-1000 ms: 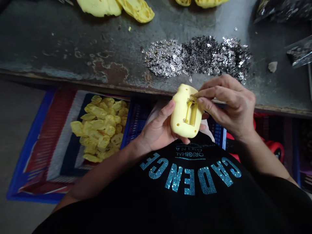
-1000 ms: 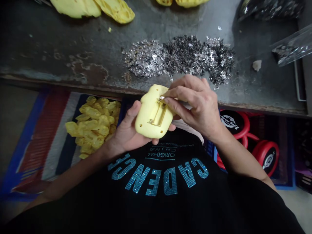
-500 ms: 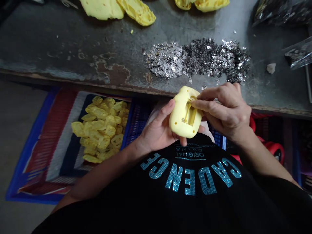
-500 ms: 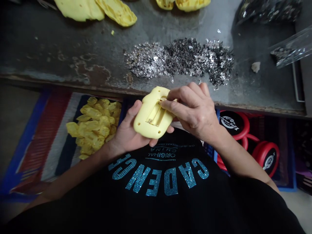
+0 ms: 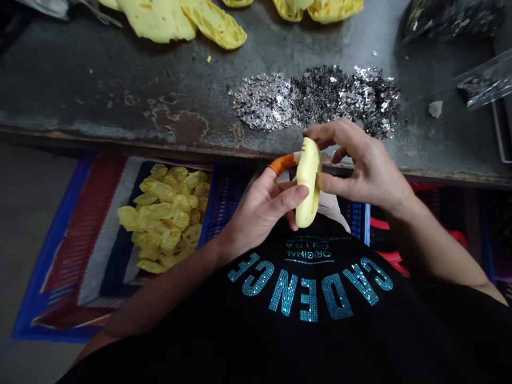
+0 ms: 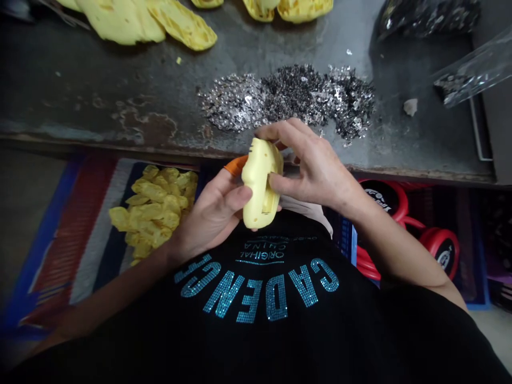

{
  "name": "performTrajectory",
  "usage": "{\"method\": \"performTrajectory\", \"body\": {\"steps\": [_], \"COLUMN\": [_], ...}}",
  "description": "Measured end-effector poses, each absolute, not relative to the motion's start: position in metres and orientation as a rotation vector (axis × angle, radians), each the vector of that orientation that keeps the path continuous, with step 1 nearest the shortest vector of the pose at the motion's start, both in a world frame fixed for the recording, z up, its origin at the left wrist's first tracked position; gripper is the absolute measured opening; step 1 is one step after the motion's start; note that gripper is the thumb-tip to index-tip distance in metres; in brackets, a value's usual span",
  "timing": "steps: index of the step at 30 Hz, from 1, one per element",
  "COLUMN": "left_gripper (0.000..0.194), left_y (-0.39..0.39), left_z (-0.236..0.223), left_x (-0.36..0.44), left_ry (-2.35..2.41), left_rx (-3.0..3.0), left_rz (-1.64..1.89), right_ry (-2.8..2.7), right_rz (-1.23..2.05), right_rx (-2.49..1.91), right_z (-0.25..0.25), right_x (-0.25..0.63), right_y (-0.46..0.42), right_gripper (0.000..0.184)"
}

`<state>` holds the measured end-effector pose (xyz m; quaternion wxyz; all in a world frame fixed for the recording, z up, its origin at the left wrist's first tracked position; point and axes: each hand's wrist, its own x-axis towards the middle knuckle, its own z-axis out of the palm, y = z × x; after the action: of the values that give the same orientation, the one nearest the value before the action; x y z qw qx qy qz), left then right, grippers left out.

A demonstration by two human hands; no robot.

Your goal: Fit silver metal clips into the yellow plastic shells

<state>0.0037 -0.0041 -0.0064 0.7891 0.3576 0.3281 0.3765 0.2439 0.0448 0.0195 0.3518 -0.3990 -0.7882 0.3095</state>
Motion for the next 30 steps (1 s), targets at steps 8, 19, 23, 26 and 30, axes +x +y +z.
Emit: {"method": "performTrajectory", "body": {"steps": [8,19,23,26,30], "left_gripper": [0.068,0.053,0.049,0.045,0.047], "left_y": [-0.007,0.001,0.011,0.013,-0.007], "left_z": [0.010,0.002,-0.008,-0.020,-0.054], "left_x": [-0.009,-0.009,-0.017,-0.032,-0.088], "left_ry": [0.984,0.925,0.874,0.942,1.206], "left_rx": [1.339,1.739,1.799,1.679,1.347], "left_rz": [0.756,0.986,1.065,1.157,1.227], "right_ry": [-1.656,-1.551,-1.602,-1.762,-2.227], "right_rz": [0.675,0.425,0.426,0.501,0.698], "right_rx": [-1.017,-1.020,-1.000,-0.947,-0.726], "right_z": [-0.032,-0.057,-0.046,-0.029,0.000], "right_x": [0.233,0.228,0.221,0.212,0.191], "right_y": [0.019,0.022,0.029,0.051,0.123], "right_gripper": [0.050,0.058,0.059,0.061,0.062]}}
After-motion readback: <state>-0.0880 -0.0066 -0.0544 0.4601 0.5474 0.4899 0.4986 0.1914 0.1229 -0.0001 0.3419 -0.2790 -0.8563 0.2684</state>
